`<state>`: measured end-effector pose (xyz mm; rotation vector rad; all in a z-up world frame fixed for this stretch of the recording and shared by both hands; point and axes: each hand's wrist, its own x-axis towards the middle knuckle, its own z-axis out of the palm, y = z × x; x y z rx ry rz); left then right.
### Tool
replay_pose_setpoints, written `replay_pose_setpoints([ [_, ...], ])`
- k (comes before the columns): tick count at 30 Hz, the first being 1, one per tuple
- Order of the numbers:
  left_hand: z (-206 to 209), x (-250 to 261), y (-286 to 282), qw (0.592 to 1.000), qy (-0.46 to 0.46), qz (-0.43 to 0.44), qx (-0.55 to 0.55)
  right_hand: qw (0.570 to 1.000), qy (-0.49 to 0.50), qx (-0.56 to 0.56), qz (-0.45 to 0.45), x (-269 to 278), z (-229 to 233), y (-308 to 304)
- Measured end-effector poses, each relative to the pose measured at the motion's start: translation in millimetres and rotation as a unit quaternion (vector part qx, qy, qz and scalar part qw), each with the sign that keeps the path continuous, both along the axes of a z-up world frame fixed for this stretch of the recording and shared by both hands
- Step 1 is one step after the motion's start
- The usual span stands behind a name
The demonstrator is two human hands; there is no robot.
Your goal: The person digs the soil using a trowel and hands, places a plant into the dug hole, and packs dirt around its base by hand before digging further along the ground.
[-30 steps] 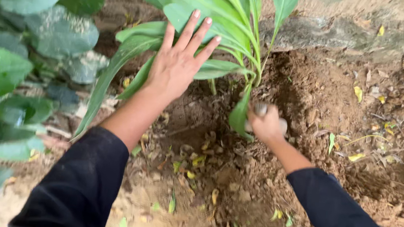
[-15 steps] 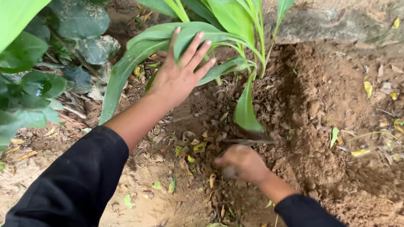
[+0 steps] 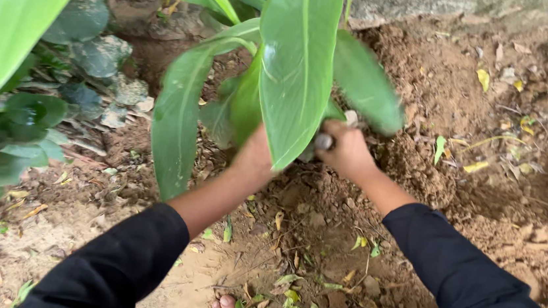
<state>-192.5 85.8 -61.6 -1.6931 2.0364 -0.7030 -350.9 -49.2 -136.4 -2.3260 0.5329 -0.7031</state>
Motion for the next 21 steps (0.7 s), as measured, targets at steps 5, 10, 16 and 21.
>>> replay_pose_setpoints([
  [5, 10.5, -35.1, 19.4, 0.982, 0.045, -0.181, -0.014, 0.998, 0.002, 0.060, -0.008, -14.5, -17.0, -30.6],
  [10, 20.7, -42.3, 9.4, 0.964, 0.247, -0.051, 0.083, 0.996, 0.032, 0.071, -0.050, -20.6, -20.6, -37.5],
  [16, -8.1, -28.7, -29.4, 0.846, 0.504, 0.165, 0.061, 0.996, -0.029, 0.056, -0.059, -29.4, 4.4, -6.8],
  [21, -56.4, -47.3, -41.1, 0.700, 0.709, 0.019, -0.077, 0.991, 0.080, -0.061, -0.088, -42.9, -1.2, -8.6],
])
